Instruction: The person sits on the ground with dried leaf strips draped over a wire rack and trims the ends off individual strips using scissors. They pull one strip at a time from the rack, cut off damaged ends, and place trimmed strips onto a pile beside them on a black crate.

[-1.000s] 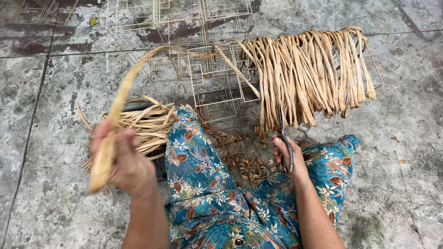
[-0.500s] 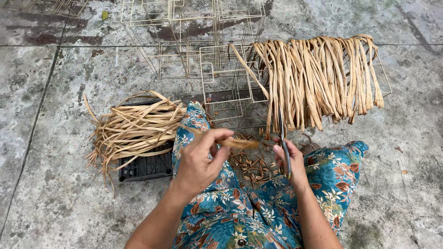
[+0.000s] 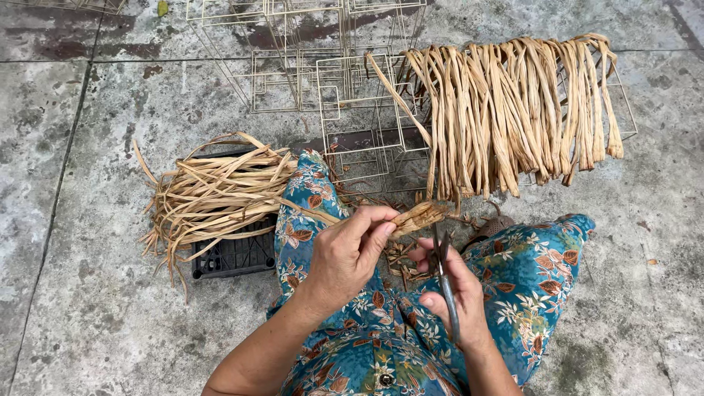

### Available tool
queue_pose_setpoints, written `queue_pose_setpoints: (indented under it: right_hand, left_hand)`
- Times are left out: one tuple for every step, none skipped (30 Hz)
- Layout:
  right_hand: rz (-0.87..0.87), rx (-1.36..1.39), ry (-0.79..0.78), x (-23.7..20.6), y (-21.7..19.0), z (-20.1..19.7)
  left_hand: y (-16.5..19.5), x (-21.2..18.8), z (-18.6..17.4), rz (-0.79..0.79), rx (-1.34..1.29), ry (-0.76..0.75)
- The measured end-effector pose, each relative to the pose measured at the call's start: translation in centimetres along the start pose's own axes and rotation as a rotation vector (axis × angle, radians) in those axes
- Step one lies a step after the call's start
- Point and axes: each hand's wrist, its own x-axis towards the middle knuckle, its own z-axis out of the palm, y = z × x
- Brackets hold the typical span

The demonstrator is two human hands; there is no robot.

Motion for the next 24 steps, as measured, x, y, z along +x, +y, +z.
queue_pose_setpoints:
  right_hand:
    - [-0.004, 0.014, 0.003, 0.0, 0.0, 0.0]
    - [0.041, 0.022, 0.042, 0.0, 0.1, 0.0]
    - [0.086, 0.031, 0.081, 0.0, 0.3, 0.0]
    - [0.13, 0.04, 0.12, 0.1, 0.6, -0.1]
    - [0.117, 0.027, 0.122, 0.0, 1.0, -0.2]
    - [0.105, 0.013, 0.123, -0.1, 1.3, -0.4]
    - [0.094, -0.001, 0.124, -0.3, 1.6, -0.6]
    - [0.086, -0.001, 0.103, -0.4, 1.9, -0.9]
    - [0.078, -0.002, 0.083, -0.6, 2.1, -1.1]
    - [0.073, -0.002, 0.063, -0.7, 2.3, -1.3]
    - [0.044, 0.017, 0.048, -0.8, 2.5, -1.5]
    - [0.016, 0.037, 0.031, -0.8, 2.7, -1.6]
    - [-0.013, 0.058, 0.015, -0.9, 2.8, -1.6]
    - [-0.012, 0.071, 0.015, -0.9, 2.9, -1.7]
    - [-0.011, 0.083, 0.015, -1.0, 2.9, -1.8]
    - [-0.01, 0.094, 0.016, -1.0, 3.0, -1.8]
    - [0.006, 0.093, 0.037, -1.0, 3.0, -1.8]
    - [0.022, 0.093, 0.057, -1.0, 3.1, -1.8]
    - [0.04, 0.092, 0.076, -1.0, 3.2, -1.8]
    - [0.048, 0.082, 0.07, -1.0, 3.2, -1.8]
    - [0.058, 0.071, 0.064, -1.0, 3.2, -1.8]
    - [0.068, 0.06, 0.056, -1.0, 3.2, -1.8]
    - [0.049, 0.053, 0.058, -1.0, 3.1, -1.8]
    - [0.029, 0.047, 0.061, -0.9, 3.1, -1.8]
  left_hand:
    - [0.2, -0.1, 0.1, 0.024, 0.078, 0.03]
    - [0.3, -0.1, 0.2, 0.049, 0.157, 0.061]
    - [0.4, -0.1, 0.3, 0.108, 0.174, 0.071]
    - [0.4, 0.0, 0.3, 0.17, 0.191, 0.081]
    - [0.4, 0.1, 0.2, 0.231, 0.209, 0.093]
    - [0.3, 0.2, 0.0, 0.225, 0.187, 0.073]
    - [0.2, 0.3, -0.2, 0.219, 0.165, 0.052]
    - [0.1, 0.4, -0.4, 0.212, 0.143, 0.029]
    - [-0.2, 0.7, -0.7, 0.184, 0.058, -0.049]
    - [-0.5, 1.1, -1.0, 0.155, -0.026, -0.128]
    - [-0.8, 1.4, -1.2, 0.124, -0.111, -0.204]
    - [-0.9, 1.4, -1.3, 0.022, -0.257, -0.303]
    - [-1.0, 1.5, -1.2, -0.082, -0.404, -0.401]
    - [-1.0, 1.5, -1.1, -0.186, -0.55, -0.499]
    - [-1.0, 1.5, -0.8, -0.218, -0.597, -0.519]
    - [-0.8, 1.5, -0.3, -0.251, -0.645, -0.54]
    - [-0.7, 1.4, 0.2, -0.283, -0.693, -0.561]
    - [-0.5, 1.3, 0.6, -0.267, -0.602, -0.519]
    - [-0.3, 1.2, 1.1, -0.253, -0.512, -0.476]
    - [-0.1, 1.1, 1.4, -0.242, -0.423, -0.434]
    - [0.0, 1.0, 1.8, -0.199, -0.39, -0.377]
    - [0.1, 0.9, 2.0, -0.155, -0.356, -0.32]
    - [0.2, 0.8, 2.2, -0.11, -0.321, -0.261]
    - [0.2, 0.8, 2.3, -0.122, -0.307, -0.238]
